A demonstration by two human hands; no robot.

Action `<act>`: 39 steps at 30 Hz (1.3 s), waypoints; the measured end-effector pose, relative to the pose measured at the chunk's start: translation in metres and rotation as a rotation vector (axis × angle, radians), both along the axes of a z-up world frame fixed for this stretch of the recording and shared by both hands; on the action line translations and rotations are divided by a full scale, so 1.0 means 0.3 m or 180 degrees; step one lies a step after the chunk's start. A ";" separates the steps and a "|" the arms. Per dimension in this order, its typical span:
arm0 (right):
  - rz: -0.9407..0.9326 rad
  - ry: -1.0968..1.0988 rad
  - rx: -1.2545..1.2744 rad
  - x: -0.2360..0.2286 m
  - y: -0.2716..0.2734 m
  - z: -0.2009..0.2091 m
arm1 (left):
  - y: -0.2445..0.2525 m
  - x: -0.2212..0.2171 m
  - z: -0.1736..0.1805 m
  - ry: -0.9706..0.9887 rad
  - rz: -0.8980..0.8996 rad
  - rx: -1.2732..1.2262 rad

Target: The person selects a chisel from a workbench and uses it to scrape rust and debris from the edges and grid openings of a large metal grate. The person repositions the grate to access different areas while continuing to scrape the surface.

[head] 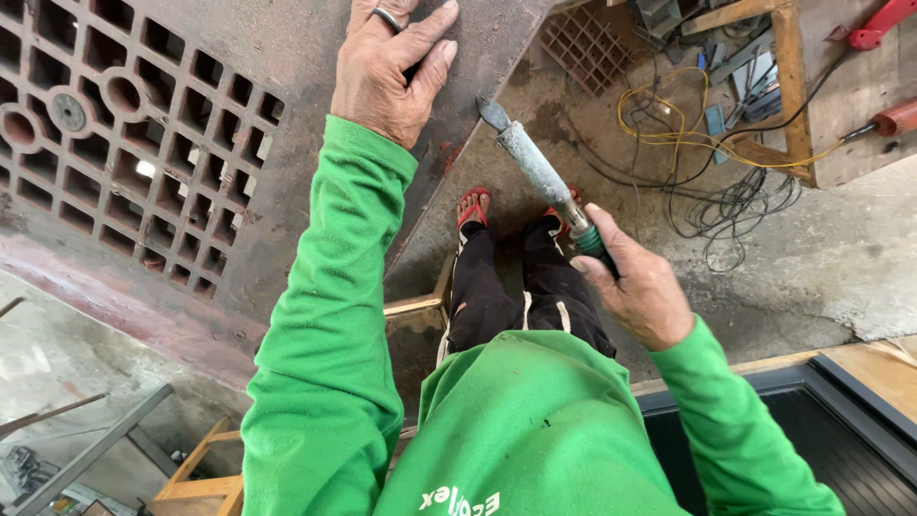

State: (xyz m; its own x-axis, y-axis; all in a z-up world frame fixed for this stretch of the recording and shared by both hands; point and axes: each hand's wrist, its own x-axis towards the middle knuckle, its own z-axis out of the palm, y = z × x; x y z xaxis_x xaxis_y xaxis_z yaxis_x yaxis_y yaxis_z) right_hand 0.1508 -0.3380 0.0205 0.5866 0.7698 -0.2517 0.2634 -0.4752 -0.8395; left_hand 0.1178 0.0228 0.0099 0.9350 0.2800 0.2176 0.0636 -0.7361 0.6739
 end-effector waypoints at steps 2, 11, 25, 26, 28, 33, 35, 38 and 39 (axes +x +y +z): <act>-0.0243 0.0281 0.0240 -0.060 0.012 -0.066 | -0.005 -0.008 -0.002 0.0053 0.0015 -0.0040; -0.1317 0.1729 0.0490 -0.318 0.082 -0.248 | -0.004 0.000 -0.008 0.0057 -0.0010 -0.0087; -0.1523 0.2341 0.0709 -0.346 0.099 -0.211 | 0.009 0.000 -0.016 0.0028 -0.0083 0.0155; -0.1483 0.2254 0.0697 -0.338 0.099 -0.213 | 0.009 0.001 -0.015 0.0036 -0.0085 0.0153; -0.1409 0.2118 0.0686 -0.336 0.091 -0.209 | 0.005 -0.007 -0.011 0.0073 -0.0080 0.0143; -0.1285 0.1855 0.0519 -0.307 0.079 -0.232 | 0.004 0.000 -0.004 0.0087 -0.0075 0.0124; -0.1159 0.1460 0.0593 -0.295 0.072 -0.245 | 0.002 -0.003 -0.003 0.0093 -0.0083 0.0136; -0.1035 0.1059 0.0595 -0.273 0.064 -0.257 | 0.005 -0.002 -0.003 0.0057 -0.0107 0.0179; -0.1007 0.0958 0.0576 -0.268 0.061 -0.258 | 0.005 -0.002 -0.003 0.0071 -0.0103 0.0175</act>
